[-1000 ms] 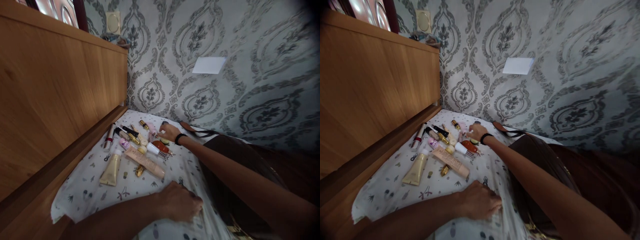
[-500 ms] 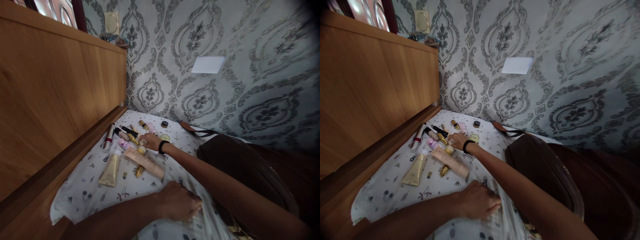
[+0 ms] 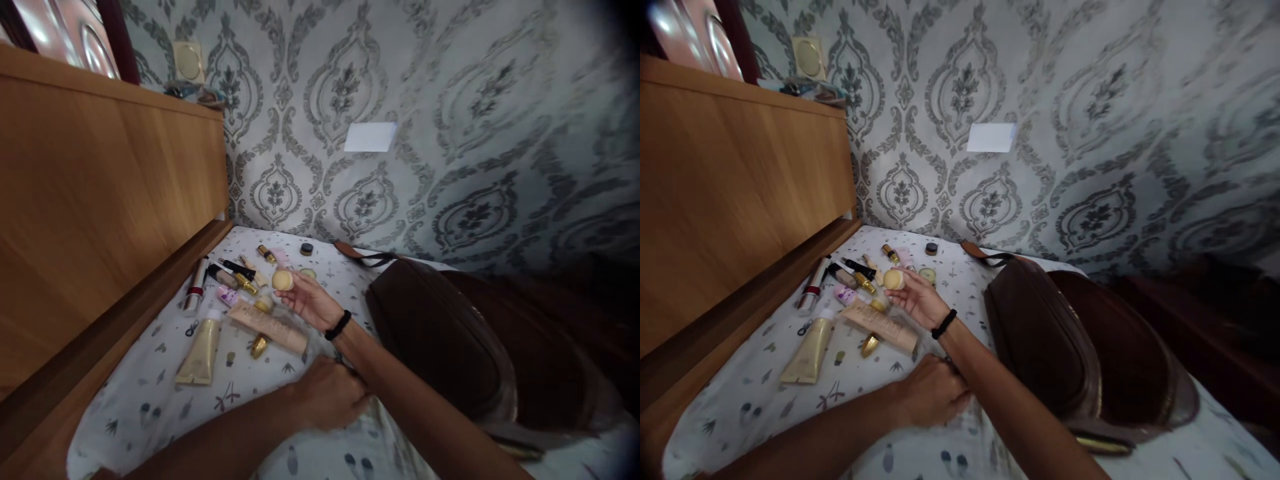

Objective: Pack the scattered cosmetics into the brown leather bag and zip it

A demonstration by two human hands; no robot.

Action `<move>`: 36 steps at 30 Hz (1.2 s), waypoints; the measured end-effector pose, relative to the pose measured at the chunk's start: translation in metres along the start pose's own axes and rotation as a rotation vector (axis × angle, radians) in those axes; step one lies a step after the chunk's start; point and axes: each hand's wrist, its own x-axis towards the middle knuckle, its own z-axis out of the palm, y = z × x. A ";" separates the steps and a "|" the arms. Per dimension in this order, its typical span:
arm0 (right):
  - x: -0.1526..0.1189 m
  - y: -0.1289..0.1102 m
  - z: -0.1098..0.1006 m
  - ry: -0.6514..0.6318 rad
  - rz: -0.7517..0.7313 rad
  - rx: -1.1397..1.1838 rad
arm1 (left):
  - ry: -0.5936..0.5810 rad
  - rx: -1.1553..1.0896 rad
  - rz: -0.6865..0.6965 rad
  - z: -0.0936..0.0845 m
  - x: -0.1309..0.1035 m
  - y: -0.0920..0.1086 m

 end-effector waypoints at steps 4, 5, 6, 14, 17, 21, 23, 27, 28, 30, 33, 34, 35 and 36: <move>-0.029 -0.020 0.007 0.007 0.040 0.319 | 0.048 -0.033 0.029 0.005 0.000 -0.002; -0.037 -0.027 0.008 0.003 0.030 0.314 | 0.053 -0.042 0.031 0.006 -0.001 -0.002; -0.046 -0.034 0.009 0.000 0.017 0.290 | 0.053 -0.047 0.023 0.006 -0.001 -0.002; -0.135 -0.098 0.000 0.160 -0.254 -0.373 | 0.079 -0.050 0.043 0.004 -0.003 0.000; -0.167 -0.117 -0.006 0.287 -0.368 -0.670 | 0.123 -0.042 0.055 0.007 -0.004 0.000; -0.202 -0.139 -0.017 0.407 -0.448 -0.970 | 0.177 -0.056 0.063 0.008 -0.006 0.001; -0.217 -0.149 -0.024 0.441 -0.479 -1.080 | 0.190 -0.067 0.068 0.007 -0.007 0.002; -0.245 -0.167 -0.042 0.506 -0.508 -1.200 | 0.204 -0.076 0.063 0.004 -0.006 0.005; -0.251 -0.170 -0.048 0.525 -0.506 -1.205 | 0.209 -0.077 0.063 0.004 -0.006 0.006; -0.263 -0.177 -0.061 0.558 -0.489 -1.186 | 0.222 -0.079 0.057 0.006 -0.006 0.006; -0.278 -0.186 -0.080 0.575 -0.444 -1.128 | 0.256 -0.079 0.048 0.011 -0.007 0.002; -0.283 -0.189 -0.086 0.573 -0.431 -1.111 | 0.272 -0.077 0.061 0.012 -0.007 0.000; -0.286 -0.191 -0.092 0.570 -0.421 -1.100 | 0.288 -0.071 0.080 0.014 -0.007 -0.002; -0.289 -0.193 -0.097 0.566 -0.413 -1.097 | 0.305 -0.061 0.103 0.015 -0.007 -0.005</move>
